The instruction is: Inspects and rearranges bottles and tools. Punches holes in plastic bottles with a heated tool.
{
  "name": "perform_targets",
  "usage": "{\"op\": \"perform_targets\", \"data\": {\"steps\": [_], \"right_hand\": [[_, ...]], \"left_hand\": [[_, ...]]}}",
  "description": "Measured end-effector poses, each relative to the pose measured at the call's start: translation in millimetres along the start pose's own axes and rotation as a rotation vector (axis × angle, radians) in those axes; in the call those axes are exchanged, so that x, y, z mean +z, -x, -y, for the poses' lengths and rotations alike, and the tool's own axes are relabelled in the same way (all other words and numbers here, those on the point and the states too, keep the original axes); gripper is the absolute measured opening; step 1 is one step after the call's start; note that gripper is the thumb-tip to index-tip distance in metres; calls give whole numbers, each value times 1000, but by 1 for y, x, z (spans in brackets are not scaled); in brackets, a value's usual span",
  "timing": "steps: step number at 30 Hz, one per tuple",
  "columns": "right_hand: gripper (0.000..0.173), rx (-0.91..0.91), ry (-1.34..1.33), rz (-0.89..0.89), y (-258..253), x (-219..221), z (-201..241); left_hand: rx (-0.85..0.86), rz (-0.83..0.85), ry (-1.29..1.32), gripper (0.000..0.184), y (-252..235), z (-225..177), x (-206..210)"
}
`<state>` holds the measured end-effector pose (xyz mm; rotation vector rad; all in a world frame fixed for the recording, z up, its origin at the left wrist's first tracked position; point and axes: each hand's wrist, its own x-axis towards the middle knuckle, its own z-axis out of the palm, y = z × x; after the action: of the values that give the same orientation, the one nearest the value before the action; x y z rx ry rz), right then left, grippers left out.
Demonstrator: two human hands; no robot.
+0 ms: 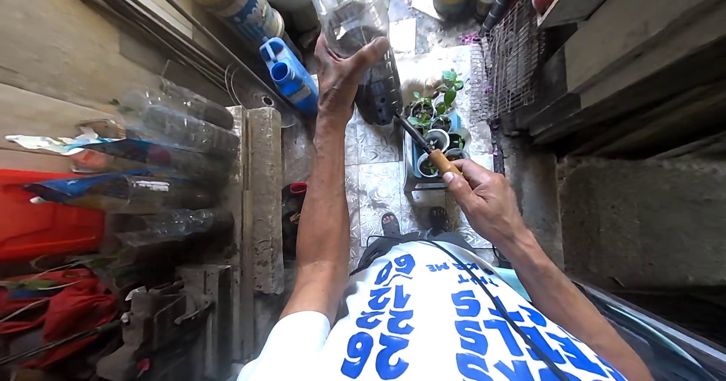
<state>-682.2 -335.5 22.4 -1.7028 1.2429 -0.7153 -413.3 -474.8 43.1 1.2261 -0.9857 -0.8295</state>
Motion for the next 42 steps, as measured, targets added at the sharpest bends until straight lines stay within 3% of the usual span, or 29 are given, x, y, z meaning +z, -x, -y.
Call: {"op": "perform_targets", "data": {"steps": [13,17,20,25,34,38,42], "right_hand": [[32,-21,12,71,-5,-5,-4],[31,64,-176,73,2,-20,-16],[30,125,-339,-13,-16,-31,-14],[24,54,-458,-123,-71,-47,23],[13,113,-342,157,-108,-63,23],[10,141,-344,26,-105,-57,31],[10,163,-336,-151,-112,-46,44]], "left_hand": [[23,-20,-52,98,5,3,-9],[2,8,-60,96,10,4,-13],[16,132,-13,98,21,13,-13],[103,499,6,88,50,34,6],[-4,895,130,93,89,58,38],[50,846,136,94,88,62,43],[217,555,86,90,92,69,59]]}}
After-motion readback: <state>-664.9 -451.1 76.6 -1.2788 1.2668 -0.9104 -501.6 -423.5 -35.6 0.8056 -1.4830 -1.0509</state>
